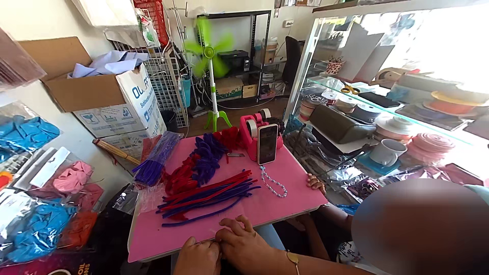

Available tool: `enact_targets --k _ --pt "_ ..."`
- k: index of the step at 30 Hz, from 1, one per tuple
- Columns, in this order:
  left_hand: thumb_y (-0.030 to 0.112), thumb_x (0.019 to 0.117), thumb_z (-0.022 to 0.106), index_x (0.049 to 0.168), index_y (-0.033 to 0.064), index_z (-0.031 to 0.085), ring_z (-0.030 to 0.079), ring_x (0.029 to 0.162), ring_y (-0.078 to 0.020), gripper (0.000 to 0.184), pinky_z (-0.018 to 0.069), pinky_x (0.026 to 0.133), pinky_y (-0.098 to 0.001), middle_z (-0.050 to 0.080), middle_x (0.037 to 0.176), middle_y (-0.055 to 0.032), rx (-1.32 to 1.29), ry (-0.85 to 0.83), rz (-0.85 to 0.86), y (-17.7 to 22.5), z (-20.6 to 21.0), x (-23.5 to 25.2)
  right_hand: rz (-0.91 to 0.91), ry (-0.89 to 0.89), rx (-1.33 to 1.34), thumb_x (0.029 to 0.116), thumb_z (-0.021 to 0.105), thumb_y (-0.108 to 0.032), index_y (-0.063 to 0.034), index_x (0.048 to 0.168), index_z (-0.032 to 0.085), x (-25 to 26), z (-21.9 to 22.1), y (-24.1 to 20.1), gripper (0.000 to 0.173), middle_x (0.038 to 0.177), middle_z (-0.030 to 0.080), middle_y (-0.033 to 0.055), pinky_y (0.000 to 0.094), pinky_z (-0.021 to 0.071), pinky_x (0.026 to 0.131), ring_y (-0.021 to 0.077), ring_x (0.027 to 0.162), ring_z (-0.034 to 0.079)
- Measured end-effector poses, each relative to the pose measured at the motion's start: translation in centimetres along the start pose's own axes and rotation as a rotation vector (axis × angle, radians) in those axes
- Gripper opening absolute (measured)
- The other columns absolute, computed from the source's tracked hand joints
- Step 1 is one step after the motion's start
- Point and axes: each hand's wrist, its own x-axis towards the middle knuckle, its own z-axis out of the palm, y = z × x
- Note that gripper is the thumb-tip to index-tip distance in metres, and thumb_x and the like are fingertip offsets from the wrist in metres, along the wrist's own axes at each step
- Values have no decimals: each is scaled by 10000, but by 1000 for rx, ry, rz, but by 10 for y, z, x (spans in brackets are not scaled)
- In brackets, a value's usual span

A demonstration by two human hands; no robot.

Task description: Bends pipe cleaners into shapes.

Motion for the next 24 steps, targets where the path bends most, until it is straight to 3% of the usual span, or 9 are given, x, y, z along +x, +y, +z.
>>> enact_targets --k 3,6,8,10,12,14,17,20,24 --pt "235 1026 503 906 -27 727 719 922 -395 365 504 865 -596 736 895 -211 -120 -330 -133 -6 -13 10 -51 74 -92 965 575 -195 -269 908 702 -9 20 -6 158 1113 701 -88 420 345 1081 155 1249 561" --pt "275 1025 505 895 -13 702 685 927 -417 372 495 788 -630 699 875 -219 -236 -570 -180 -22 -21 24 -68 146 -97 1000 530 -222 -278 926 680 -15 36 -8 176 1128 690 -91 399 292 1123 139 1261 541" --pt "312 1022 533 941 12 718 678 913 -395 362 488 787 -630 700 884 -196 -324 -580 -198 -33 -22 26 -21 152 -51 987 551 -252 -276 930 682 -13 40 -10 145 1124 691 -96 407 302 1118 140 1252 547" --pt "369 1035 549 1085 34 746 710 949 -350 392 525 861 -625 738 975 -166 -480 -305 -210 -47 -23 16 137 140 109 937 621 -263 -231 940 705 -4 34 -8 90 1105 708 -64 462 381 1068 166 1220 592" --pt "381 1053 483 1230 33 692 711 986 -216 442 571 900 -475 736 1087 -98 -701 107 -213 -59 -18 11 352 137 443 929 640 -192 -121 949 738 10 14 0 123 1110 726 30 565 432 994 236 1189 628" --pt "362 1069 402 1289 3 633 702 1040 -138 480 581 903 -336 731 1141 -58 -958 381 -239 -57 -16 14 552 146 784 965 619 -186 -52 944 744 23 -8 10 184 1119 717 79 558 425 972 231 1158 626" --pt "296 1033 531 1270 -17 654 689 1096 -140 411 568 940 -322 726 1188 -68 -1191 464 -218 -33 -5 16 643 161 996 995 620 -227 -58 935 746 30 -25 17 219 1117 707 44 427 468 1008 140 1150 609" --pt "118 998 592 1161 -5 711 708 972 -74 236 577 899 -257 756 1063 -17 -1398 524 -205 -10 9 19 635 133 1030 978 652 -252 -82 921 757 30 -29 11 208 1101 704 7 394 444 1019 106 1153 591" --pt "84 966 626 1006 9 758 716 945 -94 157 594 876 -256 748 1055 -50 -1504 549 -269 1 14 21 627 92 1089 960 686 -246 -73 878 758 27 -32 7 205 1074 685 -4 282 457 990 67 1119 576"
